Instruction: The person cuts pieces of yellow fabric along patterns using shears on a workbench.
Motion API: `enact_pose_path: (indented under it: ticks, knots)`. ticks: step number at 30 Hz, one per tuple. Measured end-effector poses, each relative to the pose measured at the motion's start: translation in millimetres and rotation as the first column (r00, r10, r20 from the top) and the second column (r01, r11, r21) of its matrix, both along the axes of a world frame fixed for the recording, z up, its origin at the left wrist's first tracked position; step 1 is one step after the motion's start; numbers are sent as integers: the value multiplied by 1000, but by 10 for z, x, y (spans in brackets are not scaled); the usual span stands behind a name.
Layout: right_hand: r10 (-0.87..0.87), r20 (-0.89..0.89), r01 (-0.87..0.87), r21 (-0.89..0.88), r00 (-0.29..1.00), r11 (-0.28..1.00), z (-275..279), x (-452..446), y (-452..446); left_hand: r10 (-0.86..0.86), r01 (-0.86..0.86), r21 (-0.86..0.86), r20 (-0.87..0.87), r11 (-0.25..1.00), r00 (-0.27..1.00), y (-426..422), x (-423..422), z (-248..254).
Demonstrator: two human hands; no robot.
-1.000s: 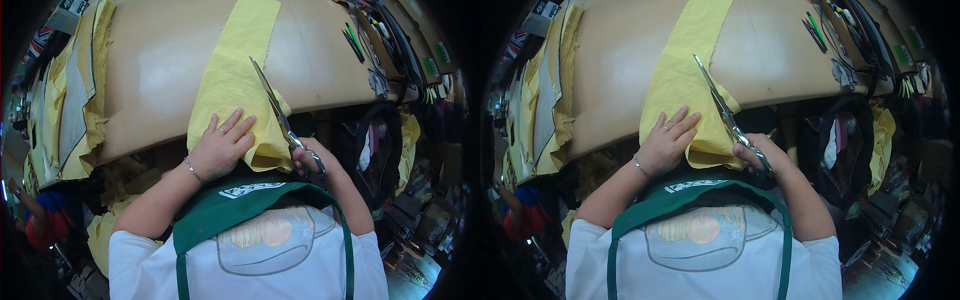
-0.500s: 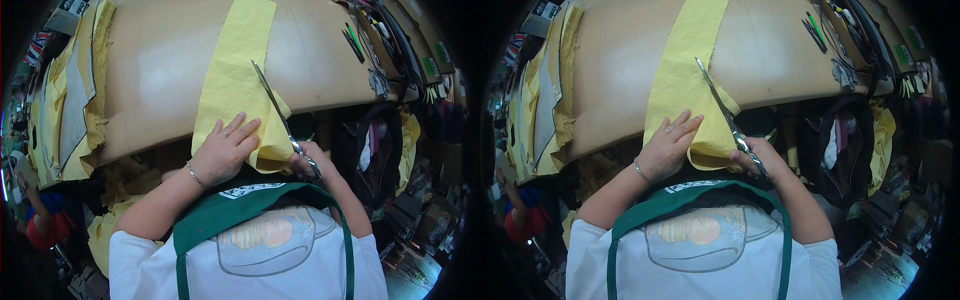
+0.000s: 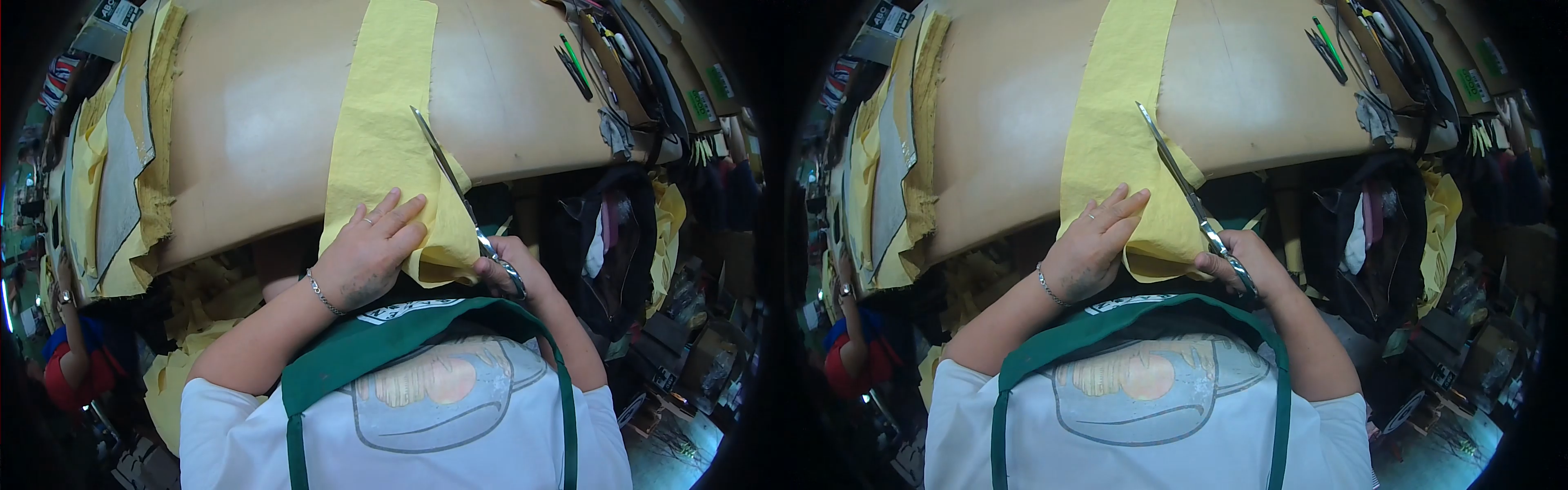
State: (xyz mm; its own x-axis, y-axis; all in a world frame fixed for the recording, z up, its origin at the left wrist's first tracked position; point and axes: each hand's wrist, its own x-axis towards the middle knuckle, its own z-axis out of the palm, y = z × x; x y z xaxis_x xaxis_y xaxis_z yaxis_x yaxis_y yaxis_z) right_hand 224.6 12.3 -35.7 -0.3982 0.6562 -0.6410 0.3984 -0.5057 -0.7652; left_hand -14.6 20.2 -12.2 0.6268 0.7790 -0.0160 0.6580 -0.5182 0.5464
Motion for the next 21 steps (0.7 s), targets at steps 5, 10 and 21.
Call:
enact_pose_path:
  ticks: [5,10,21]
  knots:
    - [14,-42,-15,-18,999,1000,-13,29,-1,1,0,-18,10,1000,1000,-7,10,15]
    - [33,-88,-37,-50,996,998,4,27,32,-2,2,-24,1,1000,1000,-25,26,29]
    - [-25,-54,23,-46,998,999,-11,7,-4,5,-4,-30,50,1000,999,-30,25,14]
